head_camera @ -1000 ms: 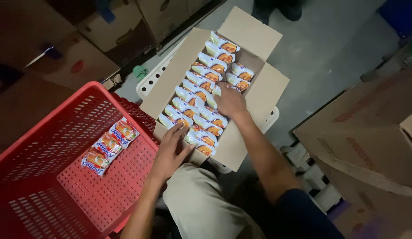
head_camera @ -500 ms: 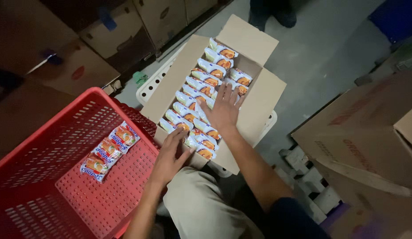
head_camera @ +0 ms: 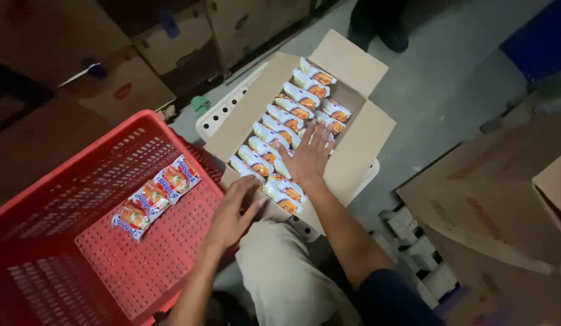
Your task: The person repeatedly picks small snack packets from a cardboard box and places them into a red plastic basket. The packets are arranged in rows inside the basket as they are transferred one by one.
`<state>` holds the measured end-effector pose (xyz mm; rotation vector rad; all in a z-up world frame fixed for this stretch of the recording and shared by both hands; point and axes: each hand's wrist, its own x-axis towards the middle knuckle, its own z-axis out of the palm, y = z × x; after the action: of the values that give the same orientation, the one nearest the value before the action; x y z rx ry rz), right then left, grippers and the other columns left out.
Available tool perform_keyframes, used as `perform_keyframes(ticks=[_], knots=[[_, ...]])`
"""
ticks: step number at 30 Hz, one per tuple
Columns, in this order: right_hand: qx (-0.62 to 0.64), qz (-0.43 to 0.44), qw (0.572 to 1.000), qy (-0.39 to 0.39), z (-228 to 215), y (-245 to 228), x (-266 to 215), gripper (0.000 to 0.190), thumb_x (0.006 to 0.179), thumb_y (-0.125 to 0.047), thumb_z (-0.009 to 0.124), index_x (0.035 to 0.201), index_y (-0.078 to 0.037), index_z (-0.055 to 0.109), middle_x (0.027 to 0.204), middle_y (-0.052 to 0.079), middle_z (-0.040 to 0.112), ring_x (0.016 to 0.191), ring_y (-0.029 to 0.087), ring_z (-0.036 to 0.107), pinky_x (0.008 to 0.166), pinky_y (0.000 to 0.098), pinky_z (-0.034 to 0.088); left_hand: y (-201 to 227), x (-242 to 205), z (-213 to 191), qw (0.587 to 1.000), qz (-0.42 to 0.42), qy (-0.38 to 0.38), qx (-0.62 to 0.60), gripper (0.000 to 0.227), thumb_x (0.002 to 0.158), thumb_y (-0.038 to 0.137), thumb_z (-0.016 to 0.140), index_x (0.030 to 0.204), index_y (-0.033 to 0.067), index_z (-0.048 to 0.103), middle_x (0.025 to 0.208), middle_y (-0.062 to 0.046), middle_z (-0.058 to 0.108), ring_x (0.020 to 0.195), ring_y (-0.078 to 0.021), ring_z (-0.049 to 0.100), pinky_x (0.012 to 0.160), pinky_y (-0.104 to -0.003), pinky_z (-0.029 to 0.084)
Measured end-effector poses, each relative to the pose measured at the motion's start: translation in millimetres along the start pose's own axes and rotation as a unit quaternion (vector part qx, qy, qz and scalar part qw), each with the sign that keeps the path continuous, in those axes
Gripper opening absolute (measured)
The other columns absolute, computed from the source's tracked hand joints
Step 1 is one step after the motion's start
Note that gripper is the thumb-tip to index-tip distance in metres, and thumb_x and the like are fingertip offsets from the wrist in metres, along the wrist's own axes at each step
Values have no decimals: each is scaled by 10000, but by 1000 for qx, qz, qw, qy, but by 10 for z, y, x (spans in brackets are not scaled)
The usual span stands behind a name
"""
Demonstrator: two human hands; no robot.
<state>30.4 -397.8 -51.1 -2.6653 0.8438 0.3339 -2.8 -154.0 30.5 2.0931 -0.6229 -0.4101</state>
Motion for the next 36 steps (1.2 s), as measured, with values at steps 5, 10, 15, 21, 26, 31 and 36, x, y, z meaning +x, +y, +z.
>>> perform_keyframes(ticks=[5, 10, 15, 21, 26, 31, 36], knots=[[-60, 2, 998, -14, 28, -296, -178, 1034, 1048, -661, 488, 1747, 27, 159, 1815, 334, 47, 1674, 538, -53, 1301, 754, 6, -515, -470, -379, 998, -39, 49, 21, 467, 1049, 383, 716, 1479, 210, 653, 1496, -111, 663, 1347, -399, 674, 1135, -583, 542], [-12, -246, 968, -50, -449, -1229, -987, 720, 1019, -388, 628, 1671, -116, 489, 1715, 278, 412, 1590, 558, 352, 1195, 672, 403, -1412, -971, -778, 979, -173, 90, 63, 477, 1038, 428, 723, 1491, 301, 641, 1499, -41, 660, 1236, -313, 754, 1072, -561, 590], [-8, -369, 924, -100, -164, -1839, -1476, 597, 1066, -421, 603, 1588, -133, 565, 1523, 178, 623, 1434, 436, 589, 1149, 556, 500, -2291, -1438, -1101, 939, -336, 14, 70, 581, 1009, 408, 714, 1548, 224, 595, 1445, -181, 687, 1326, -449, 693, 1125, -605, 557], [-187, -458, 817, -295, 450, -1882, -1732, 708, 1013, -375, 645, 1663, -215, 414, 1523, 198, 616, 1369, 457, 622, 1073, 581, 543, -3297, -1689, -1169, 847, -522, -67, 67, 590, 1026, 417, 596, 1576, 209, 549, 1558, -207, 599, 1427, -445, 596, 1167, -607, 495], [-102, -539, 790, -275, 481, -2017, -1726, 694, 948, -428, 792, 1556, -177, 570, 1520, 145, 676, 1345, 322, 681, 1079, 463, 539, -4122, -1519, -1139, 815, -574, 48, 56, 508, 1033, 315, 480, 1523, 261, 603, 1426, -204, 581, 1320, -466, 580, 1105, -619, 485], [-167, -442, 844, -256, 547, -1865, -1628, 937, 865, -490, 822, 1694, -387, 397, 1504, 56, 706, 1286, 332, 726, 1057, 450, 607, -4776, -1223, -917, 693, -605, 373, -123, 777, 927, 415, 804, 1531, 126, 411, 1382, -249, 579, 1283, -498, 589, 1011, -659, 526], [-274, -290, 877, -268, 746, -1741, -1660, 940, 762, -639, 821, 1613, -643, 423, 1342, -113, 787, 1276, 205, 761, 1079, 404, 656, -5138, -1016, -675, 639, -619, 431, -151, 798, 914, 399, 863, 1489, 150, 368, 1385, -244, 579, 1286, -506, 579, 929, -707, 520]])
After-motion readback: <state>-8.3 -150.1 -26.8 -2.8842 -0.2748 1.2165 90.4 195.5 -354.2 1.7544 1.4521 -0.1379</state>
